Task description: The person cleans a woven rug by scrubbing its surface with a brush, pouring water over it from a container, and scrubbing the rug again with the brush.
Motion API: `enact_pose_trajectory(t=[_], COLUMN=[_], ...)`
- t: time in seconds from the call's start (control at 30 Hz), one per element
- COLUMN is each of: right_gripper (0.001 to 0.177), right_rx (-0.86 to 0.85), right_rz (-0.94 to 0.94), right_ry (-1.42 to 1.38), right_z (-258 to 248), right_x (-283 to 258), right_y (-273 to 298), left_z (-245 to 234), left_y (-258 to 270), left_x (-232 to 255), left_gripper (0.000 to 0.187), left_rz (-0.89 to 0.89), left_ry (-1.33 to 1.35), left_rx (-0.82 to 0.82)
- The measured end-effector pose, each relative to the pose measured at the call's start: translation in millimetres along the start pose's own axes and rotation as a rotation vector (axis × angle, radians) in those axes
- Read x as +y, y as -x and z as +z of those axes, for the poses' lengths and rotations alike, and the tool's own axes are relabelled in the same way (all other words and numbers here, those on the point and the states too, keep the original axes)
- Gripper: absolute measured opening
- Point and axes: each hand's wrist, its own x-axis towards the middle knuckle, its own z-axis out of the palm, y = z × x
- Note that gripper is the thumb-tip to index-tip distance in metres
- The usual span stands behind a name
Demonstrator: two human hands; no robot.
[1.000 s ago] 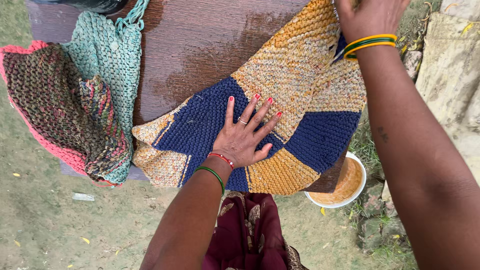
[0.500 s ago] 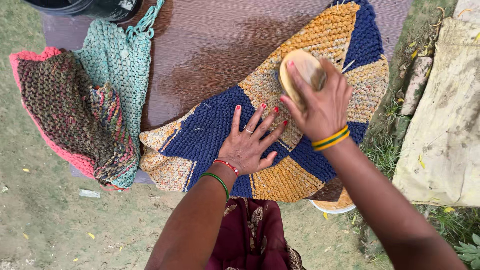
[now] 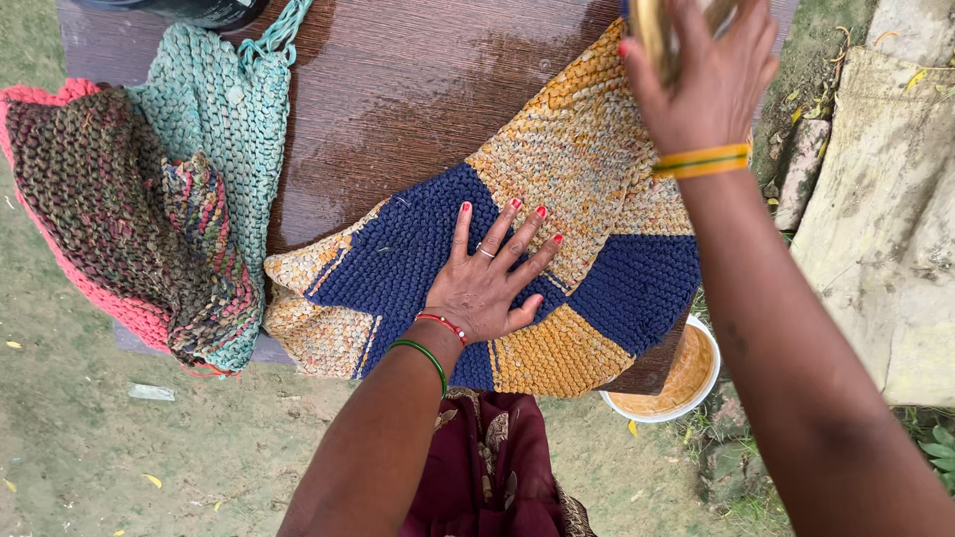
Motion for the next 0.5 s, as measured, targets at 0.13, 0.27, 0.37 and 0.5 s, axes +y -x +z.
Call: enact_pose_trajectory(t=[0.13, 0.27, 0.37, 0.5], right_gripper=[0.064, 0.066, 0.067, 0.046], right_rx=[-0.163, -0.179, -0.153, 0.09], right_rz=[-0.065, -0.202, -0.227, -0.207], right_ry=[-0.093, 0.022, 0.05, 0.09], right_z=[-37.0, -37.6, -16.1, 7.8], right_x=[-72.8, -90.4, -62.1, -12.8], right_y=[91.4, 106.4, 65.3, 0.3], left_z=[-0.7, -0.2, 2.5, 5.5], left_y=[-0.6, -2.9, 0.1, 1.1], left_x=[-1.1, -0.3, 1.2, 0.6], left_gripper=[0.072, 0.066, 0.074, 0.074], left_rz=[-0.009, -0.01, -0.007, -0.002], left_ry=[0.018, 0.0, -0.02, 0.023], left_rx=[-0.087, -0.219, -0.044, -0.049])
